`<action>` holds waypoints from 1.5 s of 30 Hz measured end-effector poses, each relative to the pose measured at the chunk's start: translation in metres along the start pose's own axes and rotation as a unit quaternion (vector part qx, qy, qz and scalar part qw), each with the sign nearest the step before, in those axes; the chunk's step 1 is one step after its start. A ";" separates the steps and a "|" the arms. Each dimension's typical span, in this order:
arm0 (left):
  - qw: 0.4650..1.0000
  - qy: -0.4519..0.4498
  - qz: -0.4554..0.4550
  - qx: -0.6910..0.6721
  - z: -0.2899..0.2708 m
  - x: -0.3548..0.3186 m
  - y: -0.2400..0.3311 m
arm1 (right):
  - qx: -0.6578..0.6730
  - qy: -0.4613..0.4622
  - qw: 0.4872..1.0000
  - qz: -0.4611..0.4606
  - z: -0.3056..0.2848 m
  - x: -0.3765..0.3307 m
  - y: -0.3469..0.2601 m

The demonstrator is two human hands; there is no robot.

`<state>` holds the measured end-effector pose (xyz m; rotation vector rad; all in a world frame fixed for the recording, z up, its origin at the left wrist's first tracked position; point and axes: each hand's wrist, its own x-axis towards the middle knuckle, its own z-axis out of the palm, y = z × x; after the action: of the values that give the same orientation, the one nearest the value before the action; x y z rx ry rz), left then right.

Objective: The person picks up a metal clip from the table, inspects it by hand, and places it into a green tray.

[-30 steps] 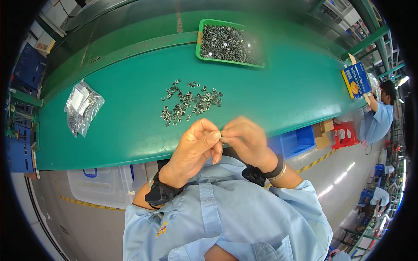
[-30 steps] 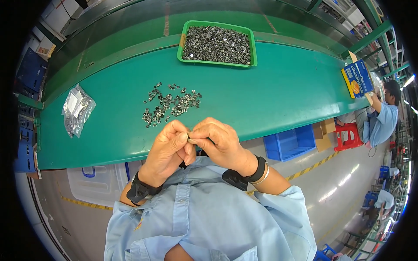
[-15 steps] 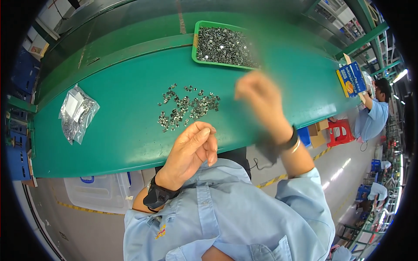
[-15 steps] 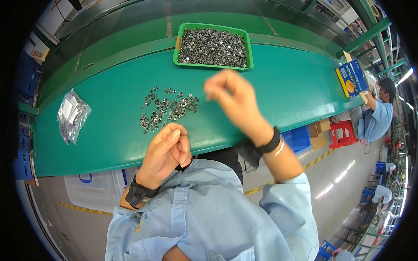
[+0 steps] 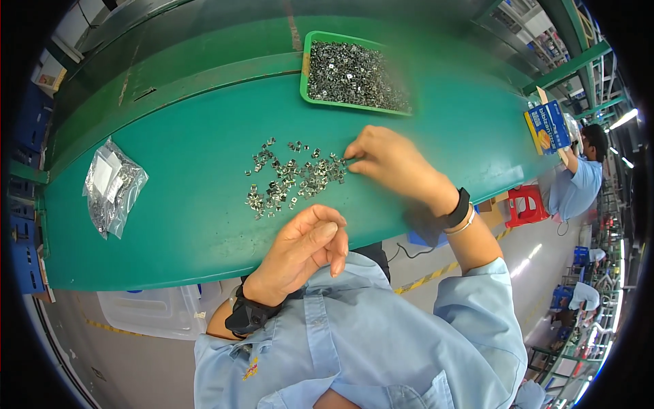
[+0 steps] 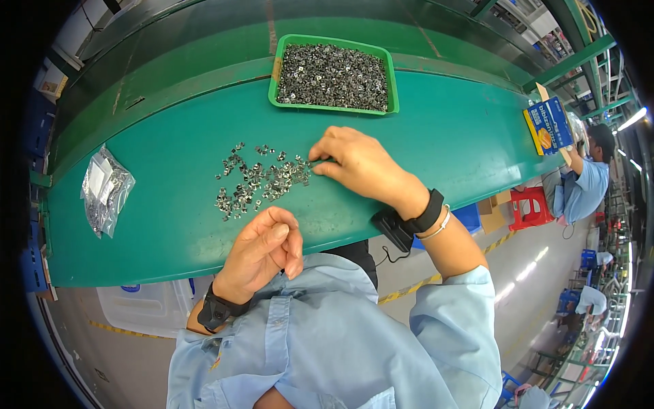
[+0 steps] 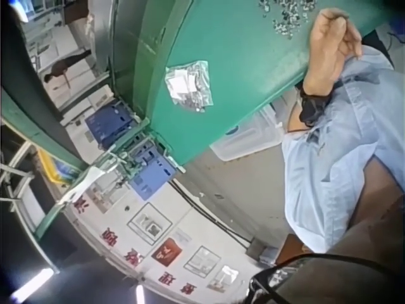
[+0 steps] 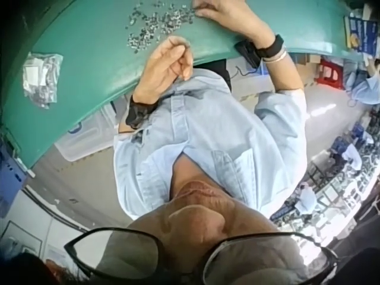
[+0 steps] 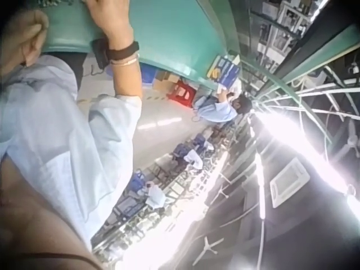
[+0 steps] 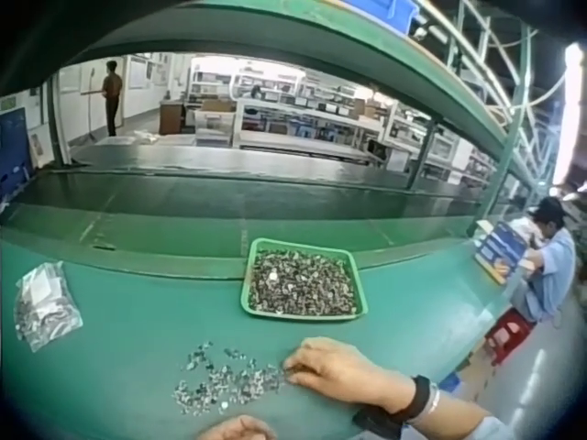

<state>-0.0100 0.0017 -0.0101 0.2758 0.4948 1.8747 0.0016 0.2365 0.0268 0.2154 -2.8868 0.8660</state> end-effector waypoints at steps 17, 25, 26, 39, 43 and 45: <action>1.000 0.004 0.013 0.019 0.001 -0.001 -0.004 | -0.020 -0.023 0.999 -0.018 0.006 0.006 -0.003; 0.999 0.001 0.016 0.028 0.001 0.000 -0.002 | 0.060 0.016 0.998 0.010 -0.013 0.007 -0.016; 0.999 0.015 0.017 0.026 0.002 0.000 -0.002 | 0.087 0.025 0.996 0.018 -0.014 0.006 -0.018; 0.969 0.142 0.116 0.164 0.016 0.012 -0.004 | 0.082 0.134 0.977 -0.147 0.018 -0.030 -0.050; 0.969 0.135 0.107 0.174 0.017 0.009 -0.003 | 0.111 0.151 0.972 -0.143 0.020 -0.036 -0.050; 0.970 0.133 0.102 0.177 0.017 0.007 -0.003 | 0.106 0.150 0.972 -0.146 0.020 -0.039 -0.050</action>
<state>-0.0028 0.0129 0.0032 0.3210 1.0218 2.0288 0.0468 0.1880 0.0314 0.4722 -2.4061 1.0449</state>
